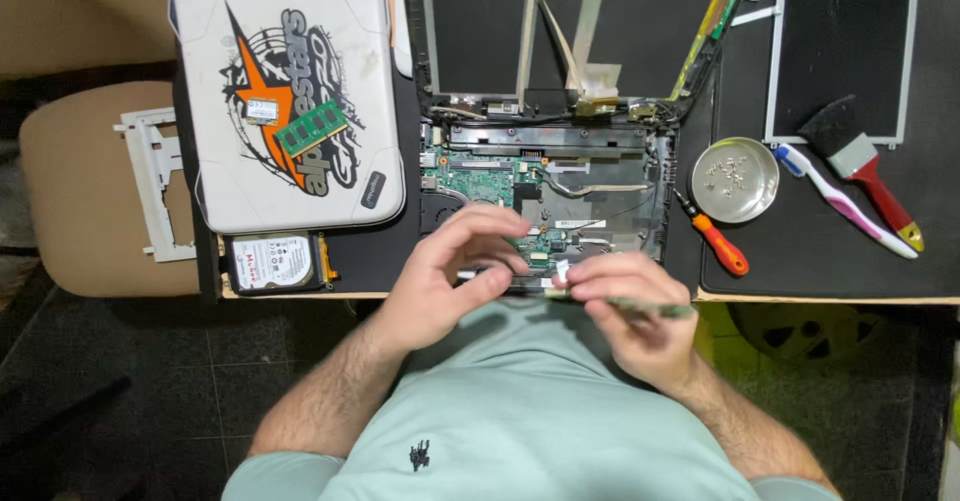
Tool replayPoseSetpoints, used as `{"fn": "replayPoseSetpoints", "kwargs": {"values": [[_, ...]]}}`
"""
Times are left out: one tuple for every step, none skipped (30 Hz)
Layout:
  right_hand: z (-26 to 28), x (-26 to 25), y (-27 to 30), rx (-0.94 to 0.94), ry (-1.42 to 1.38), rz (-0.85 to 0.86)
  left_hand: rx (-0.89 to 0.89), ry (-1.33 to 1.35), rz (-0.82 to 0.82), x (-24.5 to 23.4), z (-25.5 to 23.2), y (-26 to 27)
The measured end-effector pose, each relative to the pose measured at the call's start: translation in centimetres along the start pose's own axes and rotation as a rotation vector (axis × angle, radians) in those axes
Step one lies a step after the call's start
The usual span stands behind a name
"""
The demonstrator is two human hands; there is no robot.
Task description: The person works on a disassembled laptop, using a screwdriver to remove screws from the motherboard and a small circuit board. They detach the board, place it on the laptop lid, and then reattach it, securing it with screws. The person also handles a RAM module, placing it on the laptop lid.
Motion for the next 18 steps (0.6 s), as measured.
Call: {"fn": "replayPoseSetpoints", "kwargs": {"values": [[-0.4, 0.2, 0.4, -0.003, 0.000, 0.005, 0.004, 0.001, -0.005, -0.2, -0.8, -0.4], [-0.7, 0.4, 0.8, -0.031, -0.046, 0.029, -0.035, -0.138, 0.088, -0.4, -1.6, -0.8], [-1.1, 0.6, 1.3, -0.057, -0.091, 0.052, -0.074, -0.277, 0.183, -0.5, -2.3, -1.1], [-0.2, 0.8, 0.4, -0.059, -0.091, 0.056, -0.072, -0.275, 0.179, -0.1, -2.4, -1.1], [0.7, 1.1, -0.4, -0.113, -0.079, 0.092, -0.068, -0.297, 0.228, 0.4, -2.4, -1.1], [1.6, 1.4, -1.3, -0.166, -0.067, 0.127, -0.064, -0.319, 0.277, 0.9, -2.5, -1.2], [1.7, 1.5, -1.3, -0.168, -0.067, 0.129, -0.062, -0.318, 0.275, 1.0, -2.0, -1.1], [1.7, 1.5, -1.4, -0.205, -0.027, 0.129, -0.081, -0.315, 0.252, 1.1, -1.6, -1.0], [1.7, 1.5, -1.4, -0.241, 0.013, 0.127, -0.101, -0.311, 0.231, 1.2, -1.1, -0.9], [1.6, 1.4, -1.3, -0.241, 0.013, 0.127, -0.101, -0.310, 0.231, 1.3, -1.1, -1.0], [1.5, 1.3, -1.2, -0.237, 0.007, 0.131, -0.091, -0.291, 0.208, 1.4, -1.1, -0.9], [1.5, 1.3, -1.1, -0.233, 0.001, 0.134, -0.080, -0.271, 0.185, 1.5, -1.1, -0.9], [1.4, 1.0, -0.9, -0.233, 0.001, 0.135, -0.081, -0.271, 0.185, 1.7, -1.0, -0.9], [1.2, 0.8, -0.7, -0.222, 0.036, 0.135, -0.072, -0.265, 0.159, 1.8, -0.9, -0.8], [1.1, 0.5, -0.5, -0.213, 0.069, 0.136, -0.064, -0.260, 0.133, 1.9, -0.8, -0.8], [0.7, 0.5, -0.2, -0.213, 0.067, 0.137, -0.064, -0.260, 0.131, 2.0, -0.8, -0.8], [0.3, 0.5, 0.1, -0.246, 0.041, 0.108, -0.074, -0.240, 0.125, 2.0, -0.9, -0.8], [-0.1, 0.6, 0.4, -0.280, 0.015, 0.079, -0.084, -0.219, 0.119, 2.0, -0.9, -0.9]]}}
Point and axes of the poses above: each hand's wrist, its own y-axis away from the middle knuckle, its own x-axis out of the palm, z = x × y, the point moved 1 cm from there along -y, towards the middle knuckle, and after that the axes turned 4 degrees about -z, right-handed, at the moved point
